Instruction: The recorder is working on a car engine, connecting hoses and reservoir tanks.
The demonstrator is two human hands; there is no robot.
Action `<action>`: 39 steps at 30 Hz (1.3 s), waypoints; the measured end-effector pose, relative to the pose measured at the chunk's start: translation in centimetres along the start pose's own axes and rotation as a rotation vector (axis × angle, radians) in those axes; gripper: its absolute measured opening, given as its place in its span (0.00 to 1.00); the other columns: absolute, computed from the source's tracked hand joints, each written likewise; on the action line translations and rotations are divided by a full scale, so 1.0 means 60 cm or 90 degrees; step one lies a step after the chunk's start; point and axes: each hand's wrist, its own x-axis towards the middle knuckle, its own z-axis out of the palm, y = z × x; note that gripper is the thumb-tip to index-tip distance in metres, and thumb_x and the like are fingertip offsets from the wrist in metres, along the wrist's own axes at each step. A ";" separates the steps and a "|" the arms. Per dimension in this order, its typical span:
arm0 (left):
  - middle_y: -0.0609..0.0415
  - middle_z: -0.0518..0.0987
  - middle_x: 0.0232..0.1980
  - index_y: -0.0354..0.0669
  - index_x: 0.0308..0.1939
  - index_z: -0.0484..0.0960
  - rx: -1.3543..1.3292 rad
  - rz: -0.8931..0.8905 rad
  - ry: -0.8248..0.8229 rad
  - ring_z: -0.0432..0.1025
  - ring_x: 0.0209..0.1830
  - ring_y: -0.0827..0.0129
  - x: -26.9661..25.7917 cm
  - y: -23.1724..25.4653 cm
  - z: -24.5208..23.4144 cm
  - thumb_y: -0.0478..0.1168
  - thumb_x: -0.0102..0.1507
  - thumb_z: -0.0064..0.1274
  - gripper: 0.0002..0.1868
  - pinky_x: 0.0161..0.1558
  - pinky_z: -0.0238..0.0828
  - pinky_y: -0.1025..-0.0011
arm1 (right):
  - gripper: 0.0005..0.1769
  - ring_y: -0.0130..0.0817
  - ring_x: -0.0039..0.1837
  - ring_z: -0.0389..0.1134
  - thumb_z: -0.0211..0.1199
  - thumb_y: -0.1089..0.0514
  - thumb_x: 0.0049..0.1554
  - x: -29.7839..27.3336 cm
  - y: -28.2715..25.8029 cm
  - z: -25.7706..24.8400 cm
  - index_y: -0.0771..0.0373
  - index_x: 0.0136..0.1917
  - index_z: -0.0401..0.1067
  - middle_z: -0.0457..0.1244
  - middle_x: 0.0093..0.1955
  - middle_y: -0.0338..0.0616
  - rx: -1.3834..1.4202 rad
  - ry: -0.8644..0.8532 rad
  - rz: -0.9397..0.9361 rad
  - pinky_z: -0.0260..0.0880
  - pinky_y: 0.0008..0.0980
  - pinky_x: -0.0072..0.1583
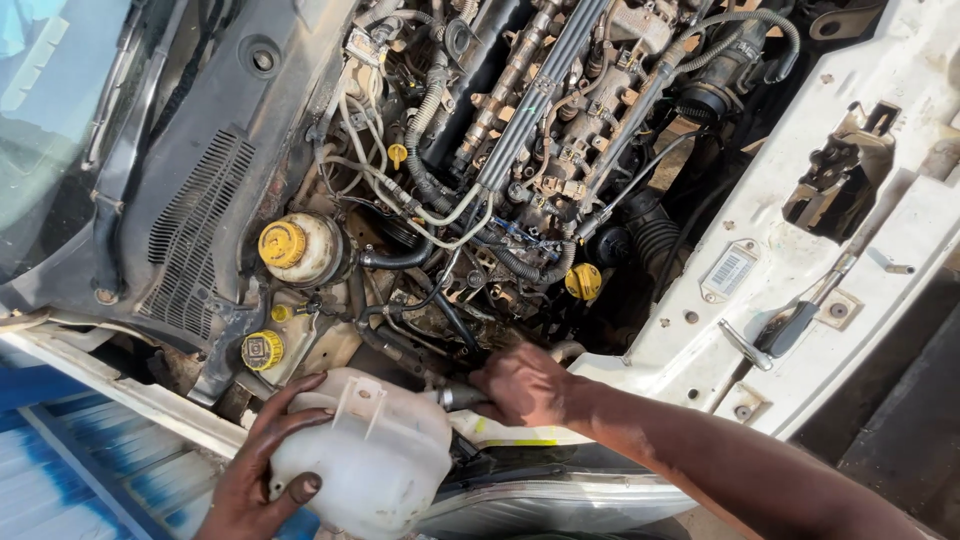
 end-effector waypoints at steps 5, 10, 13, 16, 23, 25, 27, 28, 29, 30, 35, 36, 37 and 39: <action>0.43 0.63 0.79 0.50 0.61 0.81 0.089 0.115 -0.119 0.53 0.82 0.46 0.025 0.049 -0.032 0.52 0.49 0.70 0.36 0.74 0.49 0.46 | 0.30 0.41 0.55 0.72 0.50 0.33 0.65 -0.028 -0.037 -0.003 0.58 0.62 0.71 0.70 0.53 0.49 -0.169 -0.008 -0.121 0.73 0.40 0.61; 0.50 0.64 0.79 0.49 0.69 0.73 0.156 0.167 -0.117 0.54 0.82 0.49 0.052 0.055 -0.033 0.46 0.46 0.69 0.45 0.77 0.48 0.49 | 0.37 0.45 0.58 0.72 0.54 0.27 0.60 -0.005 -0.037 -0.019 0.56 0.67 0.70 0.71 0.55 0.51 -0.017 0.039 -0.022 0.71 0.45 0.64; 0.51 0.65 0.78 0.49 0.66 0.74 0.112 0.062 -0.103 0.55 0.80 0.51 0.055 0.046 -0.034 0.39 0.44 0.70 0.44 0.76 0.51 0.50 | 0.38 0.47 0.63 0.68 0.57 0.29 0.60 0.049 0.000 0.010 0.57 0.71 0.67 0.67 0.61 0.52 0.101 0.038 -0.050 0.67 0.49 0.66; 0.53 0.68 0.75 0.51 0.64 0.76 0.133 0.065 -0.083 0.58 0.78 0.54 0.070 0.043 -0.024 0.41 0.45 0.73 0.43 0.75 0.54 0.53 | 0.37 0.41 0.65 0.67 0.62 0.36 0.61 0.123 0.054 0.039 0.58 0.75 0.62 0.67 0.65 0.49 0.357 -0.007 -0.093 0.64 0.46 0.67; 0.55 0.69 0.73 0.53 0.65 0.76 0.155 0.095 -0.084 0.61 0.76 0.55 0.067 0.032 -0.005 0.42 0.45 0.73 0.43 0.73 0.57 0.54 | 0.26 0.30 0.47 0.73 0.55 0.43 0.65 0.127 0.003 0.025 0.62 0.66 0.75 0.73 0.50 0.47 0.653 -0.126 0.086 0.75 0.30 0.51; 0.55 0.69 0.73 0.53 0.65 0.75 0.152 0.071 -0.078 0.61 0.76 0.56 0.064 0.029 -0.005 0.43 0.43 0.74 0.44 0.73 0.56 0.54 | 0.27 0.31 0.47 0.72 0.58 0.43 0.64 0.142 0.011 0.036 0.65 0.66 0.74 0.72 0.50 0.46 0.689 -0.115 0.090 0.74 0.32 0.51; 0.56 0.69 0.73 0.54 0.65 0.75 0.150 0.044 -0.075 0.61 0.76 0.57 0.072 0.026 -0.005 0.44 0.42 0.75 0.46 0.73 0.55 0.54 | 0.28 0.32 0.47 0.71 0.61 0.44 0.64 0.143 0.020 0.037 0.68 0.66 0.74 0.72 0.50 0.46 0.729 -0.106 0.096 0.72 0.33 0.50; 0.57 0.68 0.75 0.56 0.68 0.74 0.149 -0.033 -0.069 0.60 0.75 0.59 0.074 0.027 -0.007 0.43 0.43 0.74 0.48 0.74 0.55 0.56 | 0.28 0.31 0.52 0.71 0.64 0.46 0.62 0.138 0.018 0.037 0.67 0.68 0.72 0.72 0.53 0.45 0.771 -0.117 0.066 0.73 0.32 0.55; 0.58 0.66 0.77 0.58 0.72 0.72 0.147 -0.109 -0.062 0.59 0.75 0.62 0.075 0.025 -0.010 0.42 0.44 0.73 0.50 0.74 0.54 0.58 | 0.29 0.30 0.56 0.72 0.66 0.48 0.60 0.134 0.015 0.038 0.65 0.69 0.71 0.72 0.56 0.44 0.813 -0.129 0.036 0.74 0.31 0.60; 0.58 0.66 0.77 0.58 0.72 0.72 0.145 -0.121 -0.058 0.59 0.75 0.62 0.077 0.011 -0.012 0.42 0.44 0.73 0.50 0.74 0.54 0.58 | 0.29 0.30 0.56 0.72 0.66 0.48 0.60 0.132 0.011 0.042 0.65 0.69 0.71 0.72 0.56 0.44 0.812 -0.142 0.038 0.74 0.31 0.60; 0.54 0.71 0.75 0.55 0.71 0.70 0.047 -0.098 -0.041 0.64 0.75 0.61 0.106 -0.047 -0.033 0.47 0.51 0.69 0.43 0.75 0.55 0.62 | 0.33 0.36 0.61 0.73 0.69 0.49 0.59 0.134 0.009 0.039 0.70 0.70 0.69 0.72 0.60 0.55 0.654 -0.056 0.049 0.71 0.31 0.63; 0.54 0.71 0.75 0.55 0.71 0.70 0.046 -0.099 -0.037 0.64 0.75 0.61 0.106 -0.054 -0.036 0.47 0.51 0.69 0.43 0.75 0.55 0.62 | 0.33 0.36 0.61 0.73 0.69 0.49 0.59 0.145 0.009 0.050 0.70 0.70 0.69 0.72 0.60 0.55 0.651 -0.058 0.048 0.71 0.31 0.63; 0.56 0.68 0.76 0.58 0.73 0.67 0.010 -0.173 -0.040 0.62 0.76 0.63 0.106 -0.060 -0.038 0.47 0.52 0.68 0.45 0.74 0.54 0.63 | 0.34 0.37 0.61 0.73 0.71 0.53 0.55 0.155 0.010 0.060 0.69 0.70 0.68 0.71 0.61 0.53 0.651 0.002 0.063 0.72 0.33 0.63; 0.57 0.66 0.78 0.61 0.75 0.64 -0.033 -0.243 -0.046 0.61 0.77 0.64 0.113 -0.076 -0.030 0.48 0.53 0.67 0.47 0.74 0.53 0.65 | 0.37 0.38 0.61 0.72 0.74 0.58 0.50 0.166 0.026 0.073 0.68 0.70 0.67 0.70 0.63 0.52 0.647 0.068 0.084 0.73 0.35 0.63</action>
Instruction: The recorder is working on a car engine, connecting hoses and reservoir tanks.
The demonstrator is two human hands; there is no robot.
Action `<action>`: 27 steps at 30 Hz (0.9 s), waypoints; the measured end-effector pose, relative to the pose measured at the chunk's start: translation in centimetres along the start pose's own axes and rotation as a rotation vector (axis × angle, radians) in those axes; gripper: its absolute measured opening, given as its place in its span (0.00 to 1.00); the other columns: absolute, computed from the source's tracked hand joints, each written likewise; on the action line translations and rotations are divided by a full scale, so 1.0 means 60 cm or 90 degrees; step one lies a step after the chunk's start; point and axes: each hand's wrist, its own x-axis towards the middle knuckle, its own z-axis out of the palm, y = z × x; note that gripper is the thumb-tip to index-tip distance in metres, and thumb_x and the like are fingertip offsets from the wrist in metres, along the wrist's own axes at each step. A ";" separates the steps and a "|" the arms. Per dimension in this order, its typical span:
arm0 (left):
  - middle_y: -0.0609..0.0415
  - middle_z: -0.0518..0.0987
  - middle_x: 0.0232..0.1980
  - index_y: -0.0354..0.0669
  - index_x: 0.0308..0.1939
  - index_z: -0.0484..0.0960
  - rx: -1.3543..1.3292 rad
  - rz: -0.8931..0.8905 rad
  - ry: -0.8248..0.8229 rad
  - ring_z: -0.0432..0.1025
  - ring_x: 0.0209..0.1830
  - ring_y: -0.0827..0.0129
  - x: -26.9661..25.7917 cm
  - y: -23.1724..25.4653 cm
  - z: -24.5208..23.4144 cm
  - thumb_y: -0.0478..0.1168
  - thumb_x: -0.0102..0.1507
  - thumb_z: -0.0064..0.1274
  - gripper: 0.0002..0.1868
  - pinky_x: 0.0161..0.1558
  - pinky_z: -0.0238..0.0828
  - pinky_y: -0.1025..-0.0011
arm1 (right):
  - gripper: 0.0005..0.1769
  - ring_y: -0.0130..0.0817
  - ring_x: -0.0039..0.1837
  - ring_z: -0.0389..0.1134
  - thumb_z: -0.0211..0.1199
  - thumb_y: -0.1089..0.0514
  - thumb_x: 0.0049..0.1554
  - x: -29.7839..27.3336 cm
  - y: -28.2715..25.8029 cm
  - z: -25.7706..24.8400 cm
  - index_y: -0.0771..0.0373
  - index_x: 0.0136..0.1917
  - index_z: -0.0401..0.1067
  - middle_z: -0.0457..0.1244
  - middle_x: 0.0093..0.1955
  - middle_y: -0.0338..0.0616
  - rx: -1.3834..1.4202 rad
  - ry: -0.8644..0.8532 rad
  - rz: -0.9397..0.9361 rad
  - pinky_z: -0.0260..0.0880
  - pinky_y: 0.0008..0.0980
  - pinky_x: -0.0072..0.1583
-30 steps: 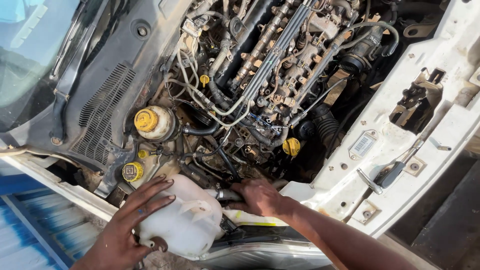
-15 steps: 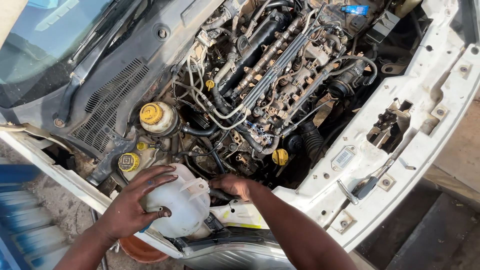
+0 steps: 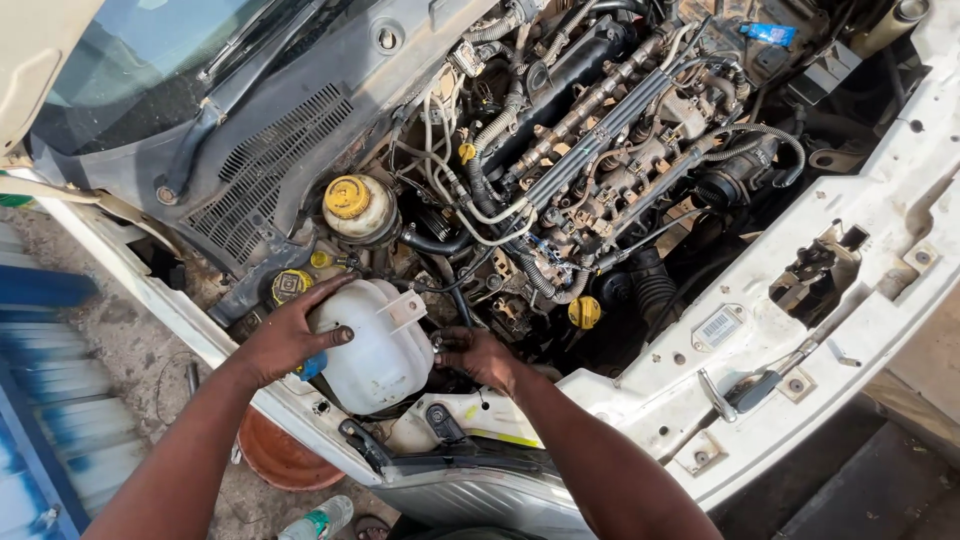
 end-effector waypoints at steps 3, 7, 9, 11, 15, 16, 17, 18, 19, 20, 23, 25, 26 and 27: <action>0.57 0.63 0.80 0.61 0.75 0.65 0.033 0.009 0.033 0.59 0.79 0.66 0.001 -0.021 0.007 0.48 0.53 0.66 0.46 0.74 0.52 0.66 | 0.38 0.41 0.63 0.72 0.75 0.60 0.49 0.003 0.006 0.006 0.74 0.70 0.67 0.69 0.64 0.57 0.061 -0.049 -0.090 0.74 0.35 0.65; 0.54 0.63 0.80 0.61 0.75 0.66 0.075 0.050 0.049 0.58 0.79 0.64 -0.002 -0.020 0.007 0.50 0.57 0.64 0.42 0.75 0.51 0.65 | 0.41 0.39 0.64 0.71 0.75 0.60 0.49 0.037 0.026 -0.002 0.70 0.72 0.62 0.67 0.65 0.53 0.045 -0.039 -0.034 0.73 0.33 0.65; 0.54 0.63 0.79 0.62 0.74 0.67 0.068 0.062 0.039 0.58 0.78 0.64 -0.014 -0.013 0.001 0.49 0.57 0.64 0.42 0.74 0.51 0.64 | 0.42 0.41 0.64 0.71 0.76 0.62 0.47 0.039 0.037 0.004 0.71 0.71 0.61 0.67 0.65 0.54 0.118 -0.040 -0.061 0.74 0.33 0.66; 0.54 0.77 0.72 0.71 0.76 0.69 0.031 -0.118 0.047 0.76 0.57 0.65 -0.012 0.004 0.013 0.48 0.59 0.64 0.40 0.61 0.70 0.65 | 0.33 0.42 0.62 0.72 0.75 0.58 0.52 -0.021 0.007 0.002 0.67 0.68 0.70 0.71 0.60 0.52 -0.199 0.083 -0.102 0.72 0.36 0.64; 0.47 0.79 0.67 0.57 0.74 0.73 -0.032 0.021 0.063 0.79 0.53 0.66 0.051 -0.157 0.013 0.41 0.51 0.63 0.43 0.52 0.78 0.64 | 0.23 0.47 0.62 0.71 0.70 0.60 0.58 -0.182 -0.049 -0.028 0.64 0.65 0.73 0.70 0.60 0.57 -0.346 0.275 -0.275 0.71 0.42 0.63; 0.41 0.77 0.68 0.51 0.76 0.72 0.024 0.119 0.082 0.78 0.52 0.60 0.076 -0.212 0.009 0.43 0.54 0.64 0.44 0.49 0.79 0.60 | 0.20 0.44 0.59 0.73 0.67 0.59 0.59 -0.225 -0.059 -0.044 0.63 0.64 0.73 0.69 0.60 0.53 -0.312 0.330 -0.278 0.75 0.39 0.61; 0.36 0.74 0.69 0.46 0.78 0.71 0.077 0.213 0.107 0.78 0.52 0.53 0.092 -0.270 0.002 0.45 0.56 0.64 0.45 0.47 0.80 0.56 | 0.17 0.40 0.57 0.75 0.64 0.58 0.61 -0.266 -0.071 -0.056 0.61 0.63 0.73 0.69 0.60 0.50 -0.279 0.376 -0.284 0.80 0.36 0.60; 0.36 0.74 0.69 0.46 0.78 0.71 0.077 0.220 0.099 0.78 0.52 0.53 0.118 -0.303 -0.006 0.45 0.56 0.64 0.45 0.47 0.80 0.56 | 0.17 0.40 0.57 0.75 0.64 0.58 0.61 -0.302 -0.072 -0.087 0.61 0.63 0.73 0.69 0.60 0.50 -0.277 0.387 -0.282 0.80 0.36 0.60; 0.35 0.78 0.65 0.48 0.83 0.67 0.106 0.130 0.077 0.82 0.46 0.49 0.139 -0.340 -0.011 0.48 0.58 0.63 0.48 0.46 0.81 0.53 | 0.14 0.39 0.57 0.74 0.62 0.59 0.61 -0.338 -0.072 -0.116 0.61 0.60 0.74 0.69 0.58 0.49 -0.249 0.501 -0.243 0.80 0.37 0.57; 0.33 0.82 0.62 0.51 0.88 0.62 0.136 0.039 0.055 0.87 0.40 0.45 0.160 -0.377 -0.016 0.50 0.60 0.62 0.51 0.46 0.83 0.49 | 0.12 0.37 0.57 0.73 0.61 0.61 0.60 -0.375 -0.071 -0.145 0.61 0.57 0.76 0.70 0.56 0.47 -0.219 0.614 -0.203 0.81 0.38 0.55; 0.28 0.82 0.53 0.43 0.86 0.57 0.126 0.058 0.020 0.85 0.36 0.42 0.222 -0.448 -0.014 0.50 0.62 0.60 0.51 0.43 0.84 0.49 | 0.09 0.36 0.55 0.76 0.63 0.58 0.62 -0.446 0.015 -0.277 0.61 0.54 0.79 0.73 0.53 0.47 -0.240 0.833 -0.239 0.76 0.35 0.59; 0.27 0.82 0.52 0.43 0.86 0.57 0.086 0.060 0.017 0.85 0.35 0.41 0.230 -0.456 -0.008 0.50 0.62 0.60 0.50 0.42 0.84 0.48 | 0.10 0.34 0.54 0.76 0.63 0.59 0.61 -0.499 0.055 -0.349 0.62 0.54 0.79 0.73 0.52 0.48 -0.247 0.937 -0.254 0.75 0.33 0.57; 0.26 0.82 0.52 0.43 0.85 0.57 0.049 0.058 0.014 0.85 0.35 0.39 0.230 -0.461 -0.005 0.50 0.63 0.59 0.49 0.41 0.84 0.47 | 0.11 0.33 0.53 0.75 0.64 0.59 0.61 -0.525 0.076 -0.383 0.64 0.55 0.79 0.73 0.51 0.49 -0.249 1.039 -0.266 0.74 0.32 0.55; 0.26 0.81 0.52 0.42 0.85 0.56 0.014 0.055 0.008 0.85 0.34 0.38 0.229 -0.469 -0.004 0.49 0.63 0.59 0.49 0.40 0.84 0.47 | 0.11 0.33 0.53 0.75 0.64 0.59 0.61 -0.538 0.089 -0.402 0.64 0.55 0.79 0.73 0.51 0.49 -0.249 1.039 -0.267 0.74 0.32 0.55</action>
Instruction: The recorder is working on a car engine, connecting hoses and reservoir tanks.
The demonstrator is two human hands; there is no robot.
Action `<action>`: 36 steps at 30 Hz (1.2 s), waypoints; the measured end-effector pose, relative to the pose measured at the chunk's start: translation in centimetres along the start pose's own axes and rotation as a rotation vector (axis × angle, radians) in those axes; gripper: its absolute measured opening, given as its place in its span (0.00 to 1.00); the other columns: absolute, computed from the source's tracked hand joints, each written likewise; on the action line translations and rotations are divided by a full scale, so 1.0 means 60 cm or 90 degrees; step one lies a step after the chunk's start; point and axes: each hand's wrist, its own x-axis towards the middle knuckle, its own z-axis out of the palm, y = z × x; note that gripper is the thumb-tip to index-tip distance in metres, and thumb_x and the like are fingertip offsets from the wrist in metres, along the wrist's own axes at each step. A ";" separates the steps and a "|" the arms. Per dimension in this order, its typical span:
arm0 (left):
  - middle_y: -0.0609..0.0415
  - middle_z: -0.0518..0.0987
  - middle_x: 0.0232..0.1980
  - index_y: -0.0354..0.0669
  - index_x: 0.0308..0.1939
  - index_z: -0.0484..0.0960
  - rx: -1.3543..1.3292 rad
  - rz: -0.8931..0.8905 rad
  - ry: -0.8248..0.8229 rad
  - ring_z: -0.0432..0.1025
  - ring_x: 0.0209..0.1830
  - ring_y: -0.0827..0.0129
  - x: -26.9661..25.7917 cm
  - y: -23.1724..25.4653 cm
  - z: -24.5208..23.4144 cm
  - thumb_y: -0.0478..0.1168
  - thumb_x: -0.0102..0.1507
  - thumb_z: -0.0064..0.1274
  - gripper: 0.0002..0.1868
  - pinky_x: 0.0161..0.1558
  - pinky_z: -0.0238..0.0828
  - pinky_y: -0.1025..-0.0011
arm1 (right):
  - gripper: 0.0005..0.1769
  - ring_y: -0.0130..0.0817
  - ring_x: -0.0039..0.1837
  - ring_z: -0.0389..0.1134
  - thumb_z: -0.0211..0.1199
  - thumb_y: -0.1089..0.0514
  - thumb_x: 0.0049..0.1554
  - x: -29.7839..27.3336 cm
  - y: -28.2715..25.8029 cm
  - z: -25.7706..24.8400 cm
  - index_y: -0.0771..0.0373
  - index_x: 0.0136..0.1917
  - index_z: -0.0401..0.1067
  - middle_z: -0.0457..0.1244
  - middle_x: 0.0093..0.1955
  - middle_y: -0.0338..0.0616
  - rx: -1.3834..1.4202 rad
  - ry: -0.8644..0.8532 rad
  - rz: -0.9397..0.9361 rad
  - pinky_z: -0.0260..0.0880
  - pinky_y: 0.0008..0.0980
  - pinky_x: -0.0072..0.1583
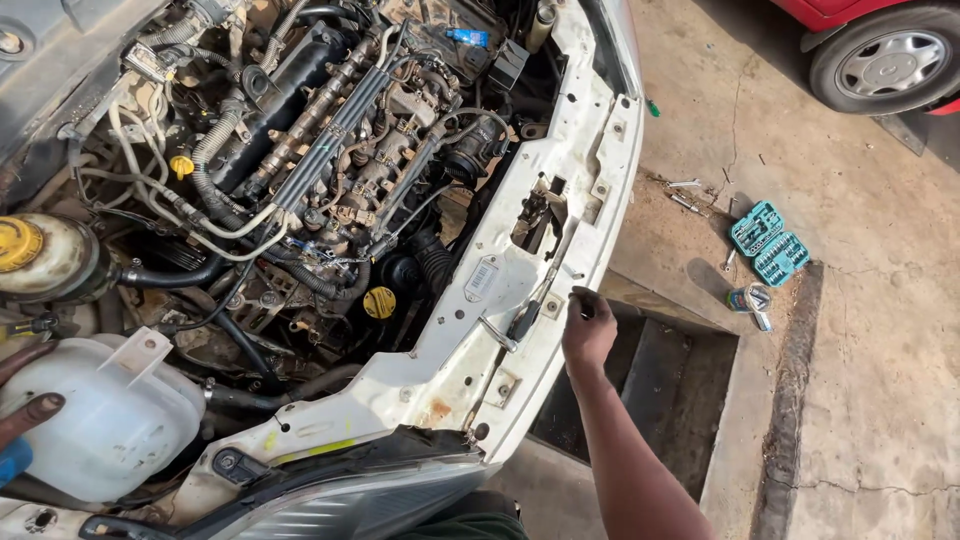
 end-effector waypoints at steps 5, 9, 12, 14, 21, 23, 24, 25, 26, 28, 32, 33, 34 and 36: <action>0.22 0.80 0.51 0.41 0.83 0.54 -0.184 0.004 -0.018 0.85 0.32 0.32 0.038 -0.015 0.015 0.47 0.65 0.57 0.45 0.34 0.83 0.43 | 0.13 0.34 0.46 0.75 0.66 0.58 0.57 0.021 0.010 -0.027 0.62 0.55 0.81 0.73 0.47 0.46 -0.061 -0.060 0.273 0.74 0.34 0.51; 0.20 0.79 0.50 0.40 0.82 0.53 -0.291 0.005 -0.016 0.86 0.31 0.28 0.040 0.017 0.008 0.45 0.66 0.56 0.43 0.31 0.83 0.41 | 0.17 0.33 0.46 0.75 0.68 0.52 0.58 0.015 0.022 0.023 0.66 0.54 0.80 0.73 0.47 0.47 0.080 -0.084 0.423 0.76 0.36 0.49; 0.23 0.83 0.47 0.41 0.81 0.66 0.037 -0.064 0.078 0.84 0.33 0.36 -0.016 0.170 0.029 0.49 0.65 0.59 0.41 0.39 0.84 0.49 | 0.27 0.36 0.46 0.76 0.72 0.41 0.54 0.003 -0.030 0.046 0.63 0.57 0.77 0.72 0.47 0.47 -0.114 -0.180 0.438 0.77 0.36 0.51; 0.27 0.82 0.54 0.48 0.81 0.71 0.076 -0.138 0.130 0.86 0.40 0.36 -0.080 0.320 0.060 0.55 0.65 0.58 0.41 0.46 0.86 0.48 | 0.29 0.41 0.49 0.75 0.70 0.37 0.50 0.001 -0.015 0.070 0.61 0.55 0.79 0.73 0.45 0.50 -0.266 -0.234 0.352 0.75 0.41 0.53; 0.49 0.70 0.74 0.71 0.77 0.66 0.445 -0.198 0.243 0.64 0.72 0.50 -0.159 0.454 0.091 0.69 0.66 0.38 0.35 0.69 0.62 0.52 | 0.29 0.46 0.48 0.76 0.70 0.36 0.52 -0.013 -0.003 0.064 0.68 0.46 0.82 0.73 0.43 0.54 -0.279 -0.271 0.347 0.76 0.43 0.54; 0.50 0.72 0.73 0.57 0.71 0.73 0.460 -0.055 0.341 0.65 0.73 0.53 -0.164 0.448 0.115 0.60 0.66 0.48 0.31 0.75 0.53 0.53 | 0.35 0.57 0.56 0.71 0.68 0.40 0.56 -0.013 0.069 0.079 0.73 0.62 0.74 0.70 0.54 0.64 -0.184 -0.145 0.262 0.70 0.47 0.60; 0.50 0.72 0.73 0.57 0.71 0.73 0.456 -0.074 0.363 0.65 0.73 0.53 -0.174 0.451 0.123 0.60 0.66 0.48 0.31 0.75 0.53 0.53 | 0.35 0.57 0.56 0.71 0.68 0.40 0.56 -0.023 0.106 0.083 0.73 0.62 0.74 0.70 0.54 0.64 -0.176 -0.163 0.240 0.70 0.47 0.60; 0.48 0.71 0.72 0.53 0.70 0.74 0.457 -0.018 0.420 0.63 0.73 0.52 -0.181 0.454 0.131 0.56 0.63 0.52 0.32 0.75 0.49 0.52 | 0.30 0.53 0.54 0.69 0.62 0.45 0.61 -0.028 0.144 0.088 0.74 0.64 0.70 0.68 0.53 0.63 -0.035 -0.152 0.182 0.68 0.45 0.57; 0.45 0.70 0.71 0.49 0.69 0.74 0.459 0.040 0.473 0.62 0.73 0.51 -0.184 0.458 0.145 0.53 0.61 0.56 0.33 0.75 0.46 0.52 | 0.25 0.48 0.52 0.67 0.56 0.50 0.67 -0.030 0.187 0.088 0.75 0.66 0.67 0.67 0.53 0.62 0.104 -0.140 0.127 0.67 0.44 0.55; 0.44 0.71 0.70 0.47 0.68 0.74 0.393 0.091 0.526 0.64 0.71 0.50 -0.216 0.502 0.180 0.49 0.61 0.57 0.31 0.73 0.50 0.51 | 0.23 0.44 0.48 0.66 0.52 0.51 0.68 -0.028 0.187 0.105 0.73 0.66 0.66 0.67 0.50 0.59 0.234 -0.187 0.084 0.67 0.40 0.51; 0.45 0.75 0.64 0.43 0.66 0.73 0.134 0.196 0.490 0.69 0.65 0.54 -0.240 0.560 0.293 0.42 0.64 0.57 0.26 0.64 0.63 0.54 | 0.18 0.33 0.34 0.62 0.46 0.52 0.71 -0.046 0.118 0.109 0.66 0.66 0.65 0.64 0.39 0.50 0.465 -0.261 0.079 0.65 0.30 0.38; 0.45 0.75 0.64 0.43 0.66 0.73 0.131 0.189 0.504 0.69 0.65 0.54 -0.240 0.571 0.323 0.42 0.64 0.57 0.26 0.64 0.63 0.54 | 0.18 0.33 0.34 0.62 0.46 0.52 0.71 -0.050 0.076 0.106 0.66 0.66 0.65 0.64 0.39 0.50 0.466 -0.274 0.070 0.65 0.30 0.38; 0.47 0.78 0.62 0.43 0.67 0.73 -0.019 0.170 0.383 0.72 0.62 0.60 -0.241 0.581 0.353 0.42 0.66 0.55 0.25 0.61 0.68 0.59 | 0.17 0.31 0.32 0.60 0.46 0.52 0.72 -0.060 0.036 0.101 0.64 0.66 0.65 0.62 0.36 0.48 0.452 -0.294 0.096 0.62 0.30 0.35; 0.50 0.80 0.59 0.44 0.68 0.72 -0.170 0.151 0.268 0.75 0.59 0.66 -0.239 0.600 0.406 0.41 0.68 0.53 0.23 0.57 0.73 0.63 | 0.17 0.30 0.29 0.59 0.45 0.52 0.72 -0.078 -0.027 0.097 0.63 0.66 0.66 0.60 0.33 0.46 0.438 -0.321 0.114 0.59 0.29 0.32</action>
